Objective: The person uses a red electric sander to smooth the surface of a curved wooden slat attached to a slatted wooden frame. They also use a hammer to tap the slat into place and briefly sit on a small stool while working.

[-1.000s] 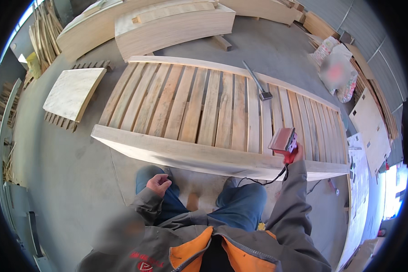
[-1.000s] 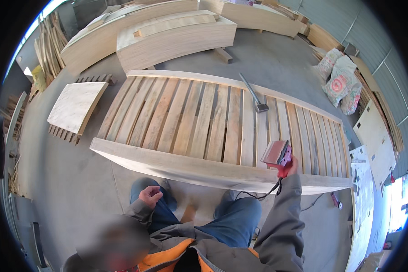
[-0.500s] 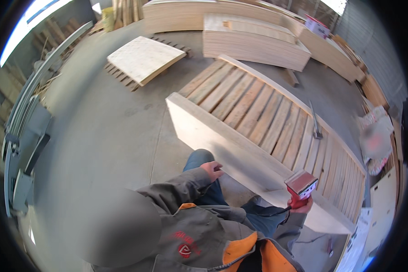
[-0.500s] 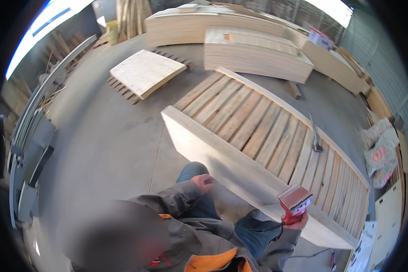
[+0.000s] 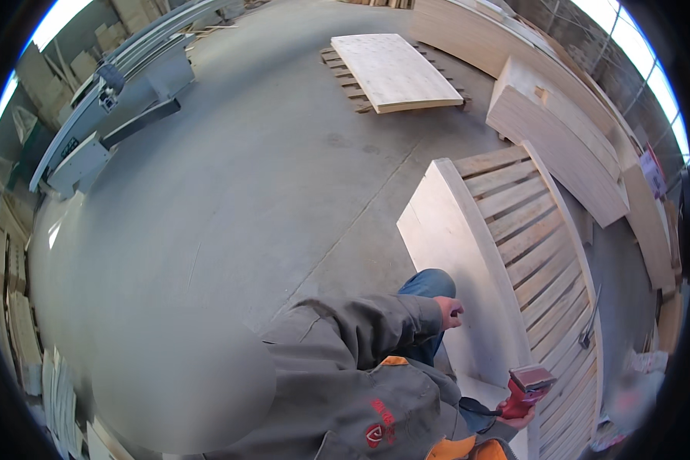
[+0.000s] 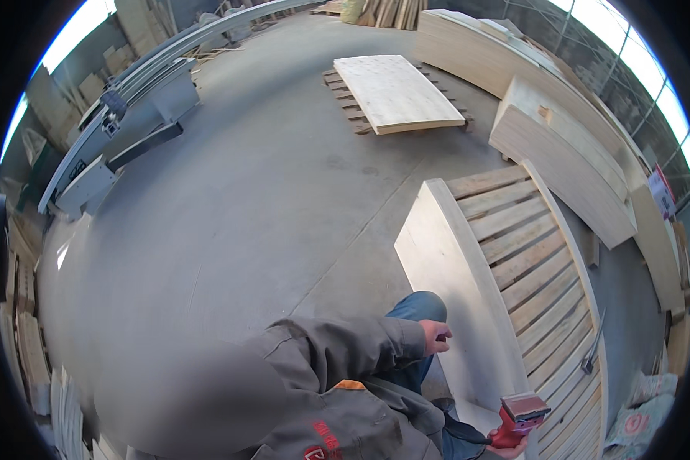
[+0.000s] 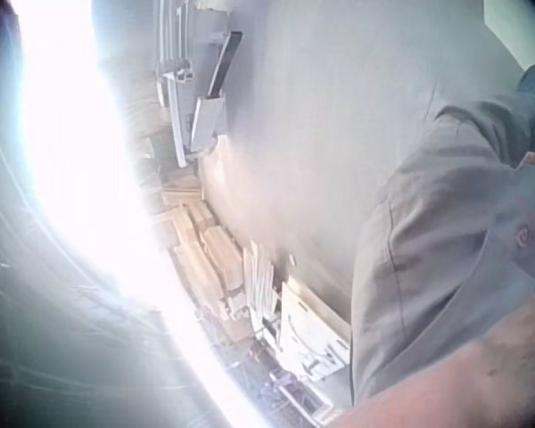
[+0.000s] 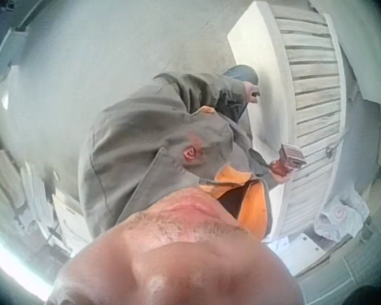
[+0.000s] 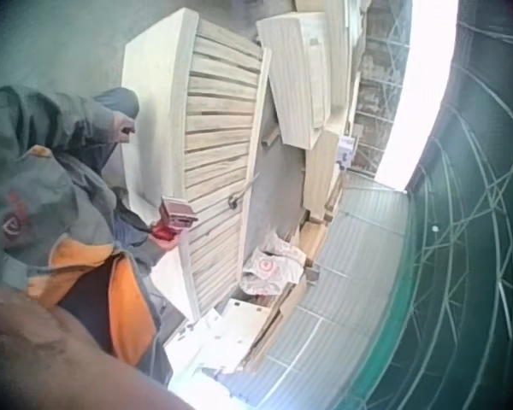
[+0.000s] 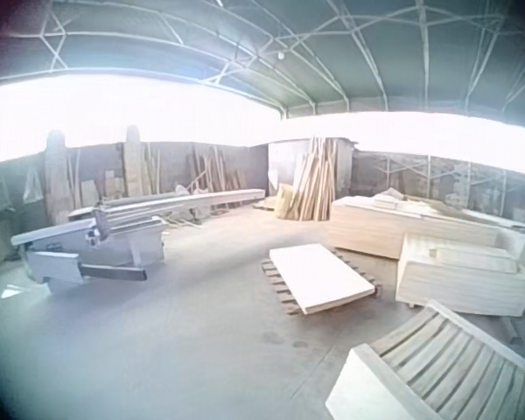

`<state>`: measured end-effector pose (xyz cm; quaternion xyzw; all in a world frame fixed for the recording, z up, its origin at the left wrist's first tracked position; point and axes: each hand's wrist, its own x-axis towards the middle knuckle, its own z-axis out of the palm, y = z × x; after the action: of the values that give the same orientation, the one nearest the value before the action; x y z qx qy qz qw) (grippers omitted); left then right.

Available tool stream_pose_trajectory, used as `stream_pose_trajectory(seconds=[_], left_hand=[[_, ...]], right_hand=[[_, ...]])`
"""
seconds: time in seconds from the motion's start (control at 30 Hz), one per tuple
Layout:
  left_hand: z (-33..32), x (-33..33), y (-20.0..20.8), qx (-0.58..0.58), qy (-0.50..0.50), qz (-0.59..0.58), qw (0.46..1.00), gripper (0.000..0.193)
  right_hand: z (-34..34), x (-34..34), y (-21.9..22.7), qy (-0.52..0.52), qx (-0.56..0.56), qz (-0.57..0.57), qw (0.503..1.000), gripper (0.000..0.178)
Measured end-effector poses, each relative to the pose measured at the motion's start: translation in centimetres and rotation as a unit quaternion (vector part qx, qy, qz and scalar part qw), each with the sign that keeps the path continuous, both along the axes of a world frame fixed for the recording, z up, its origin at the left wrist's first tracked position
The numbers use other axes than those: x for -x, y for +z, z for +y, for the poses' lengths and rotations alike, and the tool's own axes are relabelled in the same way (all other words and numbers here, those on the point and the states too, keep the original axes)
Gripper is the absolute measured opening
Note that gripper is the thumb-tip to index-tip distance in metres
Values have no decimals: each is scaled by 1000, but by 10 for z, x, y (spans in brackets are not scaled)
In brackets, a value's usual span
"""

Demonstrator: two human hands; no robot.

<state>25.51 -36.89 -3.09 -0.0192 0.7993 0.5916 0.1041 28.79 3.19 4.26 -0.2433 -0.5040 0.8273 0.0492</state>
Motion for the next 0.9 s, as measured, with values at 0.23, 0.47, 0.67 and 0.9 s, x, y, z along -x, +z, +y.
stream_pose_trajectory(seconds=[0.23, 0.47, 0.67, 0.9], left_hand=[[-18, -6, -30, -31, 60, -1, 998, 45], [-6, 6, -23, -40, 40, -10, 998, 42], [-1, 8, 1, -32, 7, -31, 999, 43], [9, 20, -4, -33, -15, -55, 998, 45]], right_hand=[[-25, 27, 3, -15, -32, -21, 999, 47], [-4, 7, 11, -26, -54, -14, 998, 50], [3, -12, 18, -84, -71, 4, 994, 48], [27, -20, 4, -118, -64, -22, 991, 54]])
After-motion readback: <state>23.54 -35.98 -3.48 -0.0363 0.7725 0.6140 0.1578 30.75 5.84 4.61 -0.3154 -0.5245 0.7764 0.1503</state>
